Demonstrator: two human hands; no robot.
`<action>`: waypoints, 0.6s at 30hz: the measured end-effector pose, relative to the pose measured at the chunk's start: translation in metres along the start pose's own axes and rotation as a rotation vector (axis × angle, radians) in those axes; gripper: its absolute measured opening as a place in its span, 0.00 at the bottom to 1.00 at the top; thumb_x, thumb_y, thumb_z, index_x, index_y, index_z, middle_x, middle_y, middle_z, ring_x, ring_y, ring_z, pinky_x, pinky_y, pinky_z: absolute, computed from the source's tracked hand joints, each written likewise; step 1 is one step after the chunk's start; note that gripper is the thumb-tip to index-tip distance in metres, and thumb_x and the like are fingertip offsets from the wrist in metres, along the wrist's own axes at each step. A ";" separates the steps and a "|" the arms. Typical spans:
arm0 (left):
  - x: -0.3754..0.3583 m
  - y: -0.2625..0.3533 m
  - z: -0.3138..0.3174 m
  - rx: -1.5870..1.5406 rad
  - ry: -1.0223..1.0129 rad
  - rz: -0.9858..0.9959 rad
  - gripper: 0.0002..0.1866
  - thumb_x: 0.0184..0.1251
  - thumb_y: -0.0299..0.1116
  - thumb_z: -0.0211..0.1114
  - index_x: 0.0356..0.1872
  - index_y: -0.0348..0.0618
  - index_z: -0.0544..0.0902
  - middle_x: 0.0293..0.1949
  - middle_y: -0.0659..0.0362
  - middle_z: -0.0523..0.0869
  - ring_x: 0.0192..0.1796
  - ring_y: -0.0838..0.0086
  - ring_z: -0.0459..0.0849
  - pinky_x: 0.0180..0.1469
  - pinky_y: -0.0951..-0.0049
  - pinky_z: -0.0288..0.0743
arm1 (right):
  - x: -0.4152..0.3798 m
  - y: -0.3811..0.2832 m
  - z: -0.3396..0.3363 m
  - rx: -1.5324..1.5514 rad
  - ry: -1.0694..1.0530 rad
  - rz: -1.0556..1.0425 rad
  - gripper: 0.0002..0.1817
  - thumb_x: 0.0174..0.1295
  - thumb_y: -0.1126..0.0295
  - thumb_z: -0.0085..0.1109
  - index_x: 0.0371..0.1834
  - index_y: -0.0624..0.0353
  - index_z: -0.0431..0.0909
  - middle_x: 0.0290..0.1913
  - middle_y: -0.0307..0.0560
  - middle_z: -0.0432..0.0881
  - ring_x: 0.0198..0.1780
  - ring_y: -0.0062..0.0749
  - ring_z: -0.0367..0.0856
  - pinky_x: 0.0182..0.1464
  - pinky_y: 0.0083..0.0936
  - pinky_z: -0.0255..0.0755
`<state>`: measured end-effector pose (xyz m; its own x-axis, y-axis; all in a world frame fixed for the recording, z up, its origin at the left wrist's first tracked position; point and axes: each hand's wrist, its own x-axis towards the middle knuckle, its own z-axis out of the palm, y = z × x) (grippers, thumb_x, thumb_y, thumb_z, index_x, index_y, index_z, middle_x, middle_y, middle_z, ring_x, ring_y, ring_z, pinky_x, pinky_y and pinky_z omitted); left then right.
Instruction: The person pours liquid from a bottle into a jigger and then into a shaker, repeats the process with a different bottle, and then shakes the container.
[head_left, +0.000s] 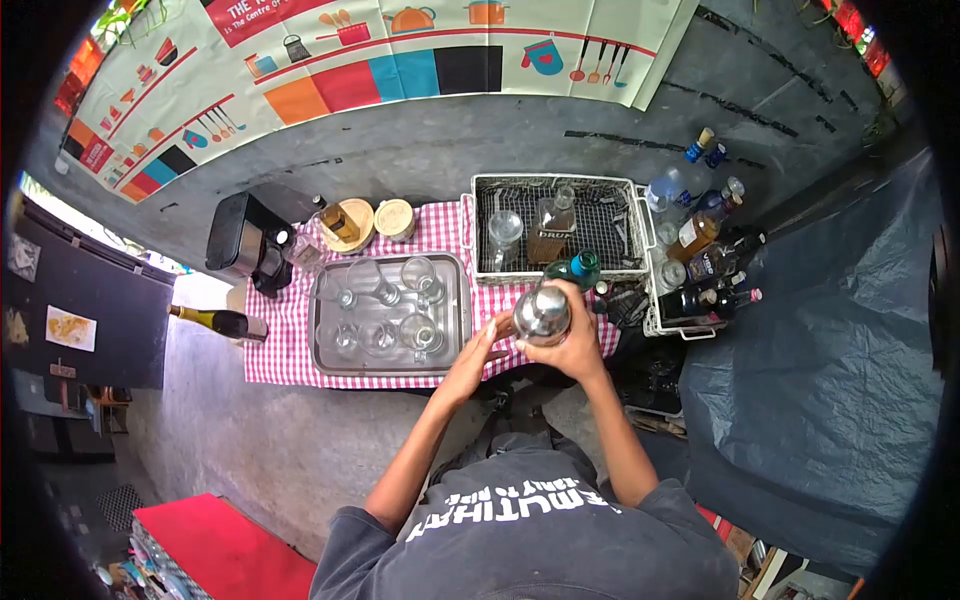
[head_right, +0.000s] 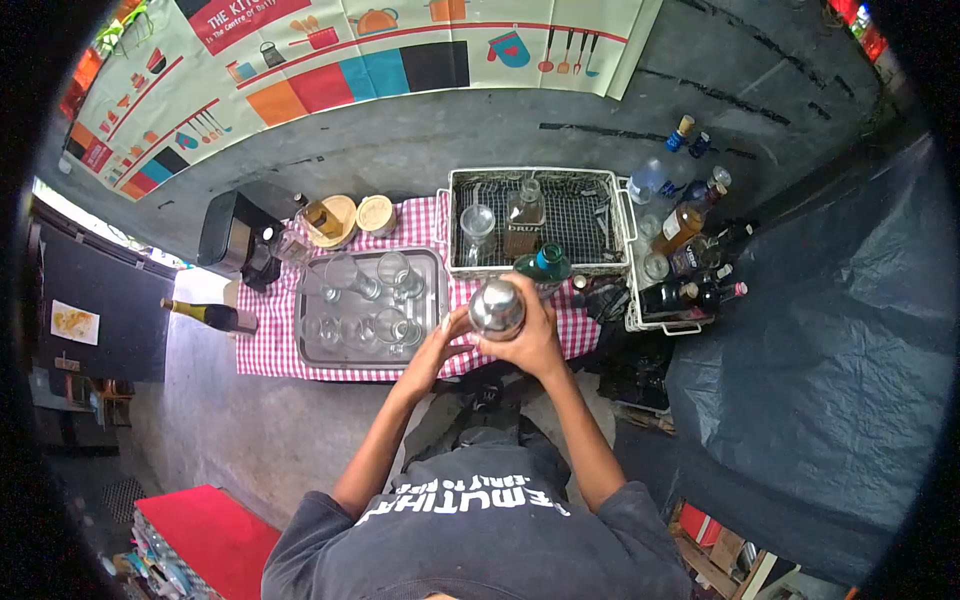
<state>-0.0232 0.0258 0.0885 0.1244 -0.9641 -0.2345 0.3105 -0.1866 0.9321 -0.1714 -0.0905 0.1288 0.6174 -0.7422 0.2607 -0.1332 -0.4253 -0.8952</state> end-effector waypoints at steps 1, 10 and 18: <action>0.002 -0.002 -0.001 -0.005 -0.002 0.017 0.36 0.78 0.58 0.36 0.72 0.38 0.62 0.71 0.51 0.66 0.73 0.64 0.63 0.74 0.61 0.53 | -0.001 -0.001 0.001 -0.016 -0.011 -0.022 0.44 0.34 0.62 0.83 0.57 0.58 0.69 0.47 0.47 0.81 0.50 0.34 0.83 0.54 0.31 0.76; -0.004 0.010 -0.025 0.057 -0.099 -0.001 0.39 0.77 0.62 0.31 0.72 0.39 0.62 0.71 0.49 0.65 0.74 0.61 0.61 0.72 0.58 0.59 | -0.007 -0.008 0.024 -0.019 0.088 0.098 0.45 0.34 0.64 0.83 0.58 0.60 0.67 0.49 0.47 0.78 0.52 0.32 0.79 0.55 0.30 0.73; 0.003 0.020 -0.060 0.165 -0.259 -0.021 0.38 0.77 0.61 0.30 0.73 0.40 0.61 0.71 0.53 0.65 0.73 0.63 0.61 0.72 0.57 0.57 | -0.010 -0.025 0.051 0.102 0.178 0.040 0.44 0.34 0.63 0.83 0.58 0.58 0.68 0.48 0.47 0.79 0.52 0.34 0.81 0.55 0.31 0.74</action>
<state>0.0402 0.0302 0.0900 -0.1314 -0.9719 -0.1955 0.1502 -0.2144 0.9651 -0.1342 -0.0459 0.1301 0.4657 -0.8409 0.2758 -0.0697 -0.3455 -0.9358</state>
